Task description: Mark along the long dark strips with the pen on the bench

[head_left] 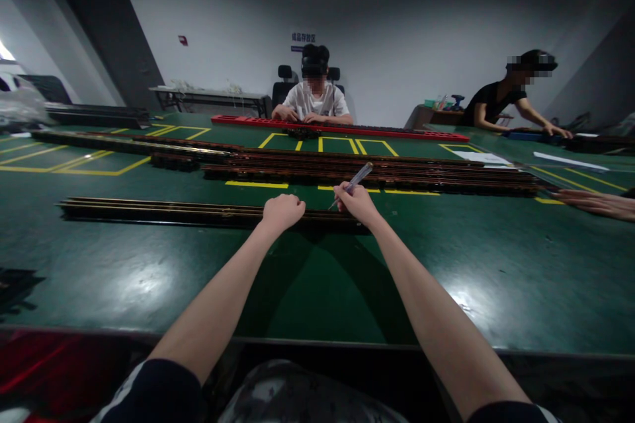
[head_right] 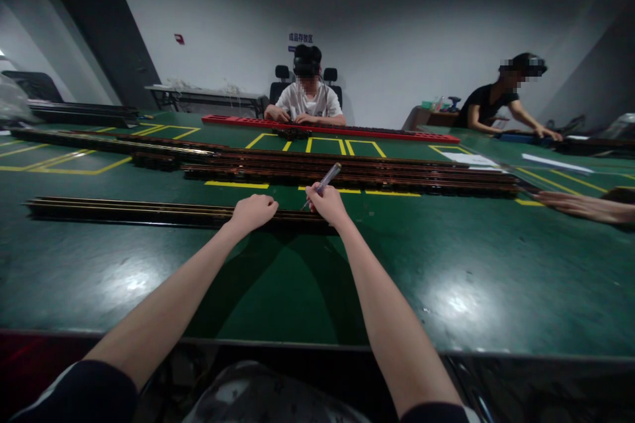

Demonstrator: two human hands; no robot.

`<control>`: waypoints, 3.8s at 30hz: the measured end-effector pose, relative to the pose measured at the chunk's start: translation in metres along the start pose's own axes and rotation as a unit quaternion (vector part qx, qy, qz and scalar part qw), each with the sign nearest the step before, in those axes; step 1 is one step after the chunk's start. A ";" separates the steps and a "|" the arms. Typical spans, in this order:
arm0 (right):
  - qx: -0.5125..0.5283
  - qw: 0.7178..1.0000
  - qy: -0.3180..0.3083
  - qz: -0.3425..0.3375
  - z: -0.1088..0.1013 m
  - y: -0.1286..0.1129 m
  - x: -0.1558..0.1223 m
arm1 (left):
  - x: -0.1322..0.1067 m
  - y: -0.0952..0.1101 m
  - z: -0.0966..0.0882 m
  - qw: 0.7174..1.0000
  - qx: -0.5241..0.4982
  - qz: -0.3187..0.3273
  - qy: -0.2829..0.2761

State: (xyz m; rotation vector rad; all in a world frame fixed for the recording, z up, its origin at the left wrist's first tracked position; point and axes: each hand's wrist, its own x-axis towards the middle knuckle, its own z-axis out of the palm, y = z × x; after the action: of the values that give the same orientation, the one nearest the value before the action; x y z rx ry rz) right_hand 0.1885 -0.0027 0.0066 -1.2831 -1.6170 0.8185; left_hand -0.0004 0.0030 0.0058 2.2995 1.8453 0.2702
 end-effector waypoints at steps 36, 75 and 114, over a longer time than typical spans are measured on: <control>0.028 0.999 0.040 0.013 -0.008 0.013 0.005 | 0.000 -0.014 -0.009 0.998 0.009 -0.062 -0.018; 0.023 0.999 0.008 0.023 -0.002 0.003 0.001 | -0.003 0.005 0.006 0.995 0.064 0.052 0.056; 0.037 0.999 0.028 0.008 -0.007 0.021 0.008 | -0.003 -0.009 -0.007 1.000 0.001 -0.017 -0.013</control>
State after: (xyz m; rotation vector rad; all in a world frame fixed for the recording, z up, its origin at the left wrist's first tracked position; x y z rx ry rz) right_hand 0.2026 0.0096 -0.0077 -1.2569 -1.5215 0.8375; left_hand -0.0116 0.0027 0.0104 2.2592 1.8718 0.2326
